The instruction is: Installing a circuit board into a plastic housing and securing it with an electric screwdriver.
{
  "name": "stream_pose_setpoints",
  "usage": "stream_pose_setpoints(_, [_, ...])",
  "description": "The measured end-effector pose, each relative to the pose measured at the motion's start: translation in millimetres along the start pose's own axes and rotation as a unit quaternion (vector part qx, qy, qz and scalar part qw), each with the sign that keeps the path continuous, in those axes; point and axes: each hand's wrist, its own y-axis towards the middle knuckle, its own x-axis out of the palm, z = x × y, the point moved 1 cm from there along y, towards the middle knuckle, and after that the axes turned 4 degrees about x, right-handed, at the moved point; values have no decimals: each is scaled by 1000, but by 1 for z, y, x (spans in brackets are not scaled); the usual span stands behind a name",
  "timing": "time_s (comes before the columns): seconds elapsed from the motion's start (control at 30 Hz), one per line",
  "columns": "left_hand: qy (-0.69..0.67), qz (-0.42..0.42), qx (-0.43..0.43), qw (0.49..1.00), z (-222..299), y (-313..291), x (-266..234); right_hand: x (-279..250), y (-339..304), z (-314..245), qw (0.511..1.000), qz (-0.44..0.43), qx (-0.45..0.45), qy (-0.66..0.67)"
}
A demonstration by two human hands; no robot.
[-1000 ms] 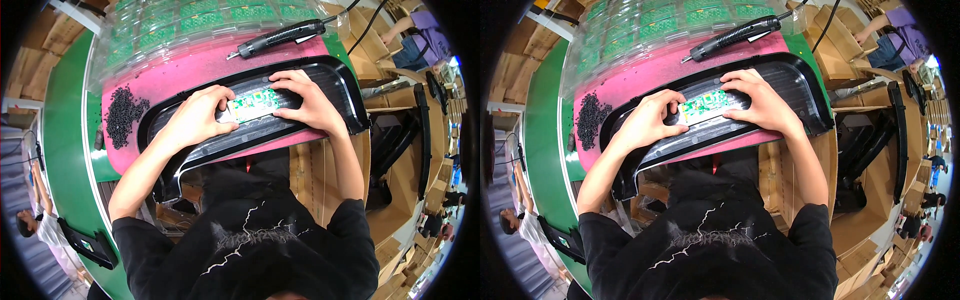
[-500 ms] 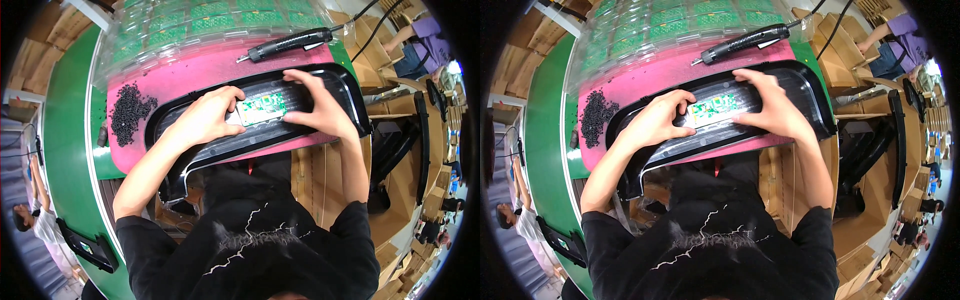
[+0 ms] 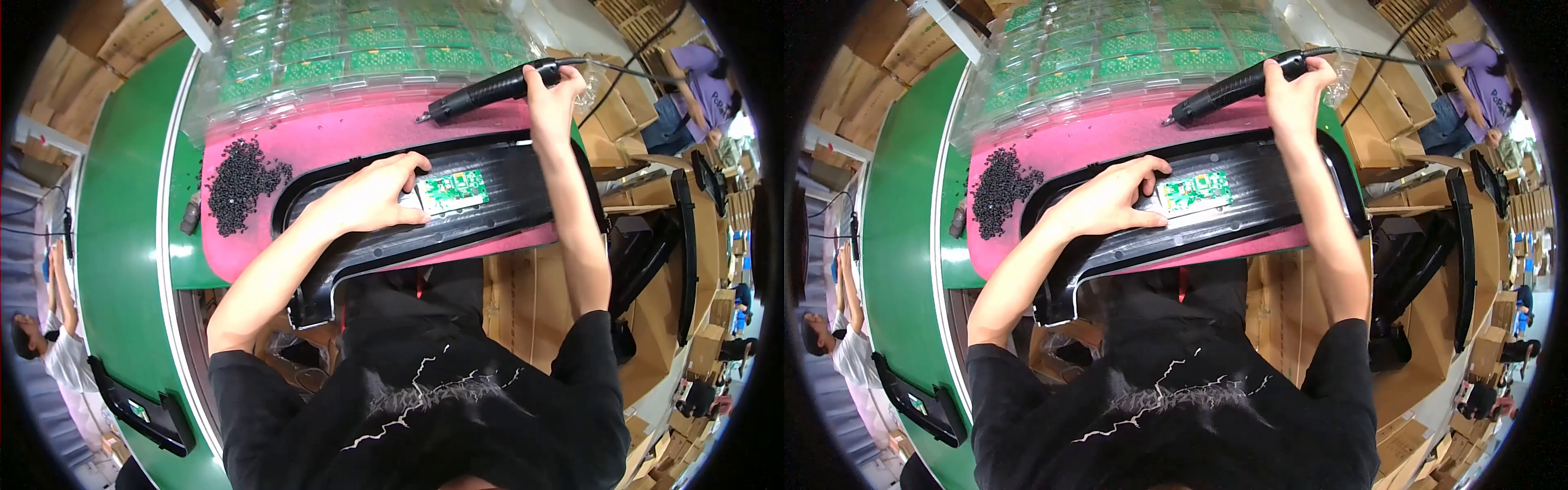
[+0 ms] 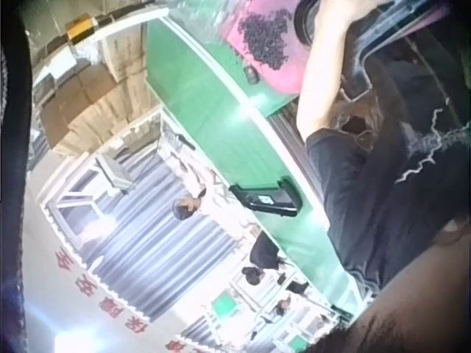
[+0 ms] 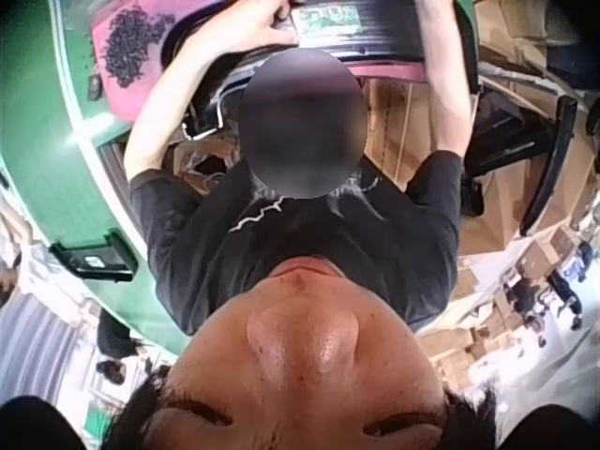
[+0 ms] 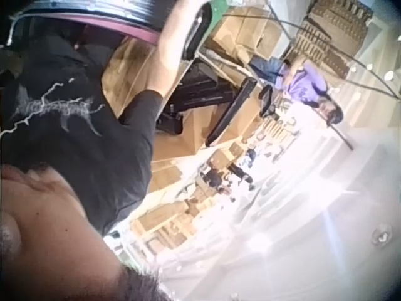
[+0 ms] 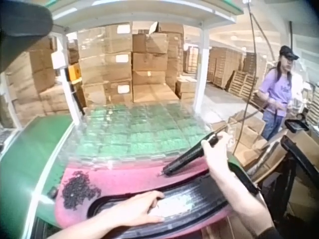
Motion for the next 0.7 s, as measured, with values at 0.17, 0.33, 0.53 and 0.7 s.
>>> stream_pose_setpoints(0.17, [-6, 18, 28, 999, -3, -2, 2, 38, -36, -31, 915, -206, 51, 343])
stream_pose_setpoints(0.33, [-10, 97, 65, 993, -1, -1, -5, 30, -40, -43, 816, -201, 145, 522])
stream_pose_setpoints(0.53, [54, 250, 105, 961, 17, -4, -12, -7, -62, -84, 754, -199, 170, 603])
stream_pose_setpoints(0.7, [115, 261, 209, 936, 18, -9, -6, -19, -77, -98, 744, -218, 165, 610])
